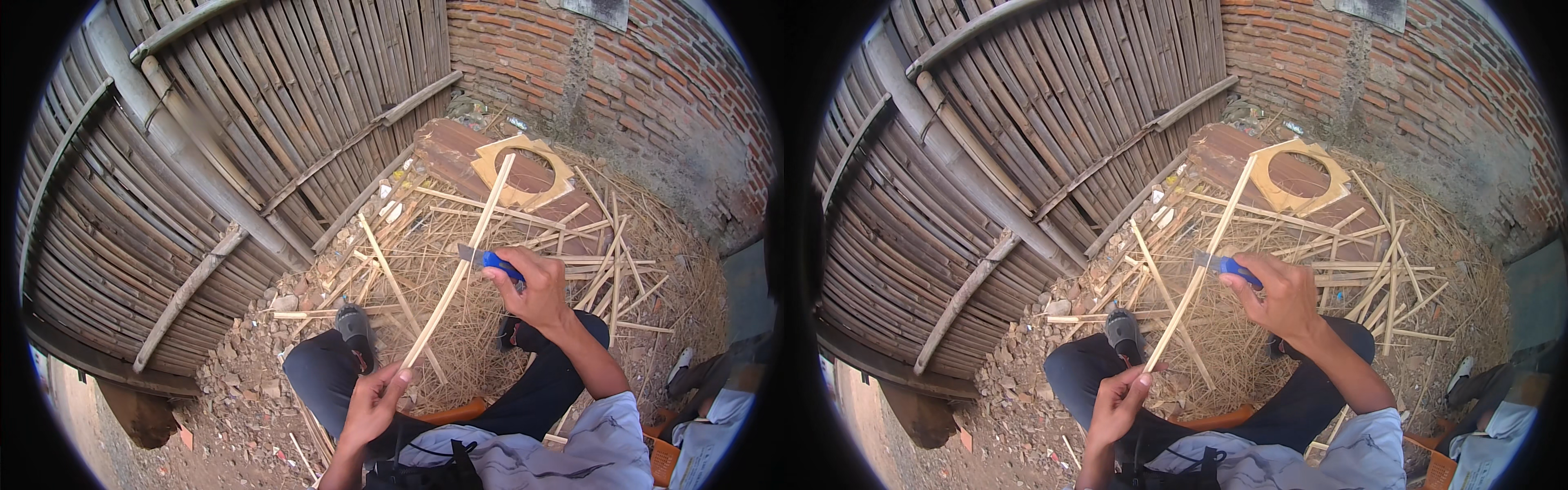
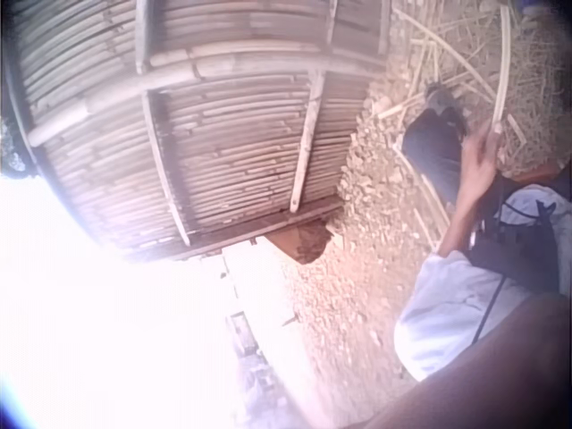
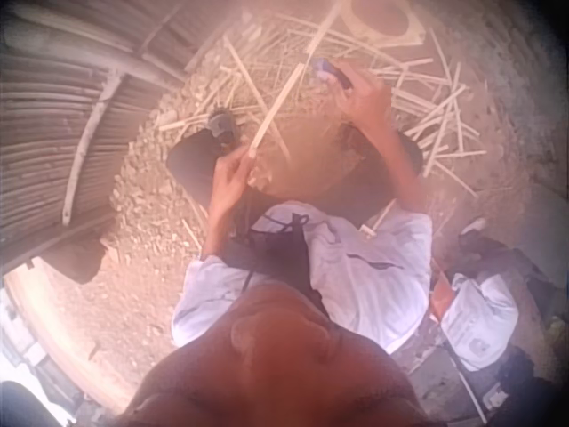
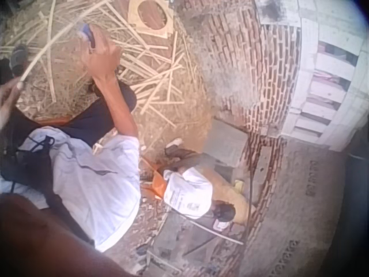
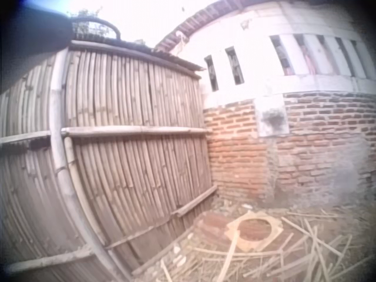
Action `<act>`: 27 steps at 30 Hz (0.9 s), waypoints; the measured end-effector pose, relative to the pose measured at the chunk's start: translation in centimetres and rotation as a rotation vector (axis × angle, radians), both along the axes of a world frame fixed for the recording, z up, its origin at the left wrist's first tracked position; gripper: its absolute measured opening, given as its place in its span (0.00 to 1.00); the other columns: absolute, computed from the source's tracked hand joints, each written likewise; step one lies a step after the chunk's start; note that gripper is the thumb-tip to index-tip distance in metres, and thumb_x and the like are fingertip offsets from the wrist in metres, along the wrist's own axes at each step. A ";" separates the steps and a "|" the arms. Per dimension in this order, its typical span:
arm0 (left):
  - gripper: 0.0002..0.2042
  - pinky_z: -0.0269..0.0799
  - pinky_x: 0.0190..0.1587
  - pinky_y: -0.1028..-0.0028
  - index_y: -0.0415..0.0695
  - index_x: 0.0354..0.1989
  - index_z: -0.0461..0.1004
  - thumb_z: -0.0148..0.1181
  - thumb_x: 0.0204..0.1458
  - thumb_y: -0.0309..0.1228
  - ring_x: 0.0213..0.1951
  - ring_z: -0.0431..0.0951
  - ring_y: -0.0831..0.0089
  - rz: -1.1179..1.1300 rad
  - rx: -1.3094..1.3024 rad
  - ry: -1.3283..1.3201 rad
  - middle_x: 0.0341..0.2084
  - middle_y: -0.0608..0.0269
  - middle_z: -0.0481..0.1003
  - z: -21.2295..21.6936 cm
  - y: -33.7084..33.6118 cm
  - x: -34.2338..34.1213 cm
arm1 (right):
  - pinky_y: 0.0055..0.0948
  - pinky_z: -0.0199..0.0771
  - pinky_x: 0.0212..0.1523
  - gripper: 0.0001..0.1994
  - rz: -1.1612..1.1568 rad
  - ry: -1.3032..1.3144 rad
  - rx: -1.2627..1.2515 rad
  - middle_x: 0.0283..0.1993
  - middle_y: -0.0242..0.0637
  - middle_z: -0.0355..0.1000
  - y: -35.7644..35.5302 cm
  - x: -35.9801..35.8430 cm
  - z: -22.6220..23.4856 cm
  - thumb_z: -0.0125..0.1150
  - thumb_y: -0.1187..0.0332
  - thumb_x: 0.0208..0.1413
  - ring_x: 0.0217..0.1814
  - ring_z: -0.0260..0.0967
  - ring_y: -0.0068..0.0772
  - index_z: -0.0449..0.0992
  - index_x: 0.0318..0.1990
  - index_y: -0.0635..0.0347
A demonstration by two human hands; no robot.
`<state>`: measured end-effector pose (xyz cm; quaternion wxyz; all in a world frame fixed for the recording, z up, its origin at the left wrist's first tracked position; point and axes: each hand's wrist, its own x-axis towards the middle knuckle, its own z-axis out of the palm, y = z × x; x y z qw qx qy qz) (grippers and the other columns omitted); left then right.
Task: The person sits on the ground and uses a blue utility knife to shave thin strips off a long wooden stick. They hold the stick with their left hand and scrape the blade along its length with their right hand, creating wood shavings that fall to the ground.
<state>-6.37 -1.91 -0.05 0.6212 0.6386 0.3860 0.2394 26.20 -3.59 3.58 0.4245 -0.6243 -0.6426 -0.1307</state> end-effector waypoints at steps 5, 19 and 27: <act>0.16 0.55 0.28 0.77 0.39 0.62 0.81 0.55 0.75 0.35 0.25 0.59 0.86 -0.044 -0.035 0.057 0.20 0.77 0.63 -0.7 -0.2 -2.5 | 0.38 0.81 0.32 0.17 -0.076 -0.009 -0.015 0.35 0.46 0.85 2.6 5.5 2.1 0.72 0.55 0.65 0.28 0.83 0.45 0.87 0.47 0.61; 0.13 0.55 0.28 0.79 0.35 0.56 0.83 0.62 0.71 0.30 0.26 0.60 0.88 0.231 0.207 0.115 0.21 0.76 0.71 -1.9 1.4 -4.0 | 0.37 0.70 0.29 0.17 -0.320 0.150 -0.083 0.27 0.45 0.80 5.5 10.8 4.4 0.65 0.54 0.70 0.24 0.76 0.37 0.86 0.46 0.62; 0.13 0.69 0.28 0.70 0.36 0.55 0.84 0.66 0.67 0.29 0.22 0.71 0.77 0.238 0.439 0.129 0.20 0.54 0.76 0.9 1.5 1.1 | 0.34 0.80 0.26 0.15 0.194 0.048 -0.048 0.37 0.40 0.84 1.3 -3.1 -0.8 0.73 0.56 0.64 0.29 0.83 0.38 0.84 0.45 0.60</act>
